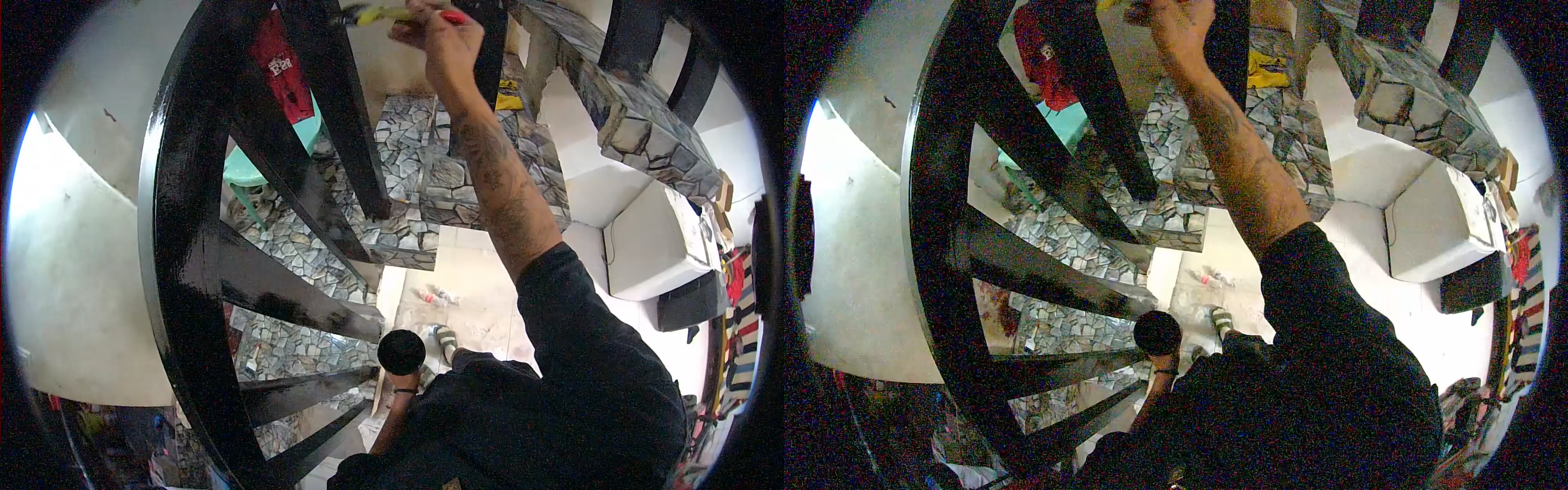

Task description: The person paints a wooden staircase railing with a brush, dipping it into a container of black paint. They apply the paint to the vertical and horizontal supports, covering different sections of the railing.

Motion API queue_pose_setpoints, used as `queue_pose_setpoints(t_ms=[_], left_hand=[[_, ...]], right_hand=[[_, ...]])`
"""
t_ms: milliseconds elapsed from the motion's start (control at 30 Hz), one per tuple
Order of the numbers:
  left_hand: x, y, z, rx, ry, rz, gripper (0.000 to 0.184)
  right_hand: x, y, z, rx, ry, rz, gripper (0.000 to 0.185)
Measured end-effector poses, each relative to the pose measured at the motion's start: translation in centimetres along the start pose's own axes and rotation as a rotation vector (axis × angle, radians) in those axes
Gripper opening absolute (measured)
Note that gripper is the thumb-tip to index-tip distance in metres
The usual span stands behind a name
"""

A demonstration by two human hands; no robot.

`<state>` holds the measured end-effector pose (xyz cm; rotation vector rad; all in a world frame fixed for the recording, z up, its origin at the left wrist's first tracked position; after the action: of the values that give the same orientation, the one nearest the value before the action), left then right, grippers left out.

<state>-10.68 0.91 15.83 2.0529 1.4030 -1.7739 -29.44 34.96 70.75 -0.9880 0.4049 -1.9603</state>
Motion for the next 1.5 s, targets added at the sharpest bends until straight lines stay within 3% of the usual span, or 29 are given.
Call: queue_pose_setpoints(t_ms=[133, 200, 233, 333, 367, 533, 700, 800, 867, 900, 967, 1067, 1100, 1200, 1333, 1500], left_hand=[[0.1, 0.6, -0.1, -0.05, 0.065, 0.041, 0.049], [-0.2, 0.5, -0.1, -0.046, 0.084, 0.04, 0.051], [-0.4, 0.4, -0.2, -0.041, 0.091, 0.04, 0.052], [-0.6, -0.1, -0.1, -0.037, 0.104, 0.034, 0.054], [-0.7, -0.4, -0.1, -0.034, 0.105, 0.035, 0.055], [-1.3, -1.3, -0.1, 0.002, 0.053, 0.06, 0.059], [-0.8, -2.8, 0.4, -0.11, 0.292, 0.044, 0.056], [-0.8, -2.8, 0.0, -0.057, 0.225, -0.046, 0.051], [-1.1, -2.4, 0.2, -0.028, 0.18, -0.101, 0.048], [-0.7, -2.6, -0.2, 0.061, -0.002, -0.004, 0.046], [0.4, -3.7, -0.2, -0.006, -0.26, 0.256, 0.045], [-0.4, -4.6, -0.3, -0.143, -0.051, 0.391, 0.05], [0.0, -3.2, 0.2, -0.104, 0.043, 0.24, 0.055], [-0.3, -2.6, 0.6, -0.105, 0.176, 0.126, 0.058], [-0.4, -3.0, 0.7, -0.096, 0.19, 0.07, 0.057], [-1.2, -3.0, 0.3, -0.083, 0.158, 0.061, 0.056]], right_hand=[[0.0, 1.6, 2.0, -0.011, -0.189, -0.076, 0.024], [-1.2, 2.0, -0.5, -0.005, -0.261, -0.043, 0.024], [-2.1, 2.7, -2.4, 0.115, -0.179, -0.107, 0.027], [-5.0, 5.1, -8.2, 0.199, -0.055, -0.134, 0.033], [-6.0, 6.4, -9.7, 0.237, -0.153, -0.114, 0.034], [-7.8, 10.2, -9.2, 0.399, 0.353, -0.063, 0.025], [-3.9, 6.0, -5.0, 0.23, 0.889, 0.01, 0.019], [-0.4, 1.7, -1.7, 0.0, 0.528, 0.032, 0.02], [1.2, -1.0, 0.4, -0.026, 0.468, -0.025, 0.021], [1.8, -1.8, 1.7, -0.037, 0.437, -0.053, 0.021], [2.6, -2.0, 4.6, -0.103, 0.174, -0.043, 0.022], [3.3, -1.0, 7.7, -0.172, 0.012, -0.087, 0.024], [3.3, -1.0, 7.9, -0.186, -0.031, -0.09, 0.025], [3.5, -1.7, 7.6, -0.172, -0.083, -0.109, 0.026], [5.4, -3.1, 6.4, -0.182, -0.198, -0.027, 0.027], [5.4, -2.0, 3.6, -0.125, -0.028, -0.052, 0.027]])
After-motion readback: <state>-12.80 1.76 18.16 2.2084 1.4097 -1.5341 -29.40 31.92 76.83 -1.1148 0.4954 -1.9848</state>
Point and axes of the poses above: each hand's wrist, its own y-axis away from the middle knuckle, its own x-axis out of the palm, z = x × y, the point moved 10 cm from there along -y, towards the middle knuckle, and after that the axes turned 14 degrees about x, right-handed, at the moved point
